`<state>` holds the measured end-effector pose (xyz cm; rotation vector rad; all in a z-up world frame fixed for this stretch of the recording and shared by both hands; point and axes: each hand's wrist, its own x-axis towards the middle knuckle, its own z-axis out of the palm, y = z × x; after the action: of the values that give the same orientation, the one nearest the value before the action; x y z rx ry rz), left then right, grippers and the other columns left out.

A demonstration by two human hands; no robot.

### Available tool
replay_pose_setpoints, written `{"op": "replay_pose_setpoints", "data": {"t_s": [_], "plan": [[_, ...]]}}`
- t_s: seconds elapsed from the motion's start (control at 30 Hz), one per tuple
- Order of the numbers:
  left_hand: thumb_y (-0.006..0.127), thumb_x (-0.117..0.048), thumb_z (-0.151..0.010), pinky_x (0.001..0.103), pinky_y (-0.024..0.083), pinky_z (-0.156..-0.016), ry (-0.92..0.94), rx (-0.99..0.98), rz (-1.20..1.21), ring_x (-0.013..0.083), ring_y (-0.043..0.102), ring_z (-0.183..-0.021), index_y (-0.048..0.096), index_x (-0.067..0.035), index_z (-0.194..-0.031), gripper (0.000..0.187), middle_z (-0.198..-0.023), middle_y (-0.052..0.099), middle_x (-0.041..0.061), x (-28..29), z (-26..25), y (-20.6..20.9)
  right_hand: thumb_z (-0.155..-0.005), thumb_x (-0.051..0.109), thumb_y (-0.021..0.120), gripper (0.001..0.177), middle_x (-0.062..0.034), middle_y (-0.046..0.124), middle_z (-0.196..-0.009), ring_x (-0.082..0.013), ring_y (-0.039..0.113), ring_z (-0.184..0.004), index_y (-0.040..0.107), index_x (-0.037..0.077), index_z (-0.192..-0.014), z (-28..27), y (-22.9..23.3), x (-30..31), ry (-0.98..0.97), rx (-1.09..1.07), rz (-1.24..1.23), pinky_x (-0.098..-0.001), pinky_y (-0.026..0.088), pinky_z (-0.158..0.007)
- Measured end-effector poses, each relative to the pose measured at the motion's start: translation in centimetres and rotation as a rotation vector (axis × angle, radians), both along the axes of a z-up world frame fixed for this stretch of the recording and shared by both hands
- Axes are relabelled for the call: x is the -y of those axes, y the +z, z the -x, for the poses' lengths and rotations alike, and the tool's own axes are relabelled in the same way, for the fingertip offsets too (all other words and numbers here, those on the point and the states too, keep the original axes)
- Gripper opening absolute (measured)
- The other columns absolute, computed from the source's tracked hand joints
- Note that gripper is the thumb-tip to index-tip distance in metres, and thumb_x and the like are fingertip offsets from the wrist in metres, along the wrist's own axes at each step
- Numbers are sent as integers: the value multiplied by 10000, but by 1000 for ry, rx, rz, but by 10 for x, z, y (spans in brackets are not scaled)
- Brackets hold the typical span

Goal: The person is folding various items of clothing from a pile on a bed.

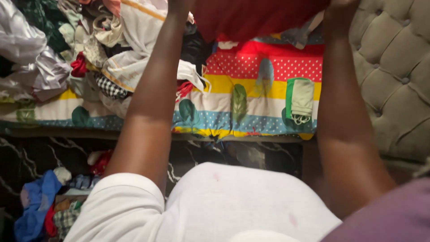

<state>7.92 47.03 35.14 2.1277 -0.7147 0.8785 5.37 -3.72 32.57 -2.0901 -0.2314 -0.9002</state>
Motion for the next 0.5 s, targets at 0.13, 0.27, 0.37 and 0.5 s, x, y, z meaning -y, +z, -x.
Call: {"op": "replay_pose_setpoints", "data": {"t_s": [0.13,0.27,0.37,0.5], "plan": [[732,-221,-986,454,498,-716,-124,-100,102,315,656,-785,675,-55,-895,198,-831,665,128,-2,19,-21,-1047,-42,516,150,-110,629,-1186,-245,623,-1138,563,8,-1180,66,-9,-32,242,-110,-139,-343,513,-1063],[721,-108,-842,463,446,-724,-111,-359,-90,312,624,-779,675,-70,-817,65,-790,633,96,-9,94,-143,-1057,-66,523,156,-5,625,-1085,-86,589,-977,566,83,-1046,121,-128,-53,364,-408,-493,-237,519,-891],[688,-125,-786,514,490,-766,27,-445,-249,291,653,-861,758,-173,-810,88,-857,708,39,-9,132,-266,-1078,65,512,155,25,658,-928,-78,572,-792,646,88,-1003,154,-230,-53,231,-765,-539,-243,474,-701],[760,-216,-788,550,433,-829,27,-729,-538,260,622,-998,800,-263,-862,96,-949,694,-1,-7,184,-340,-984,167,694,110,-73,741,-975,-202,671,-866,725,75,-1035,204,-280,-78,57,-900,-63,-356,527,-788]]}}
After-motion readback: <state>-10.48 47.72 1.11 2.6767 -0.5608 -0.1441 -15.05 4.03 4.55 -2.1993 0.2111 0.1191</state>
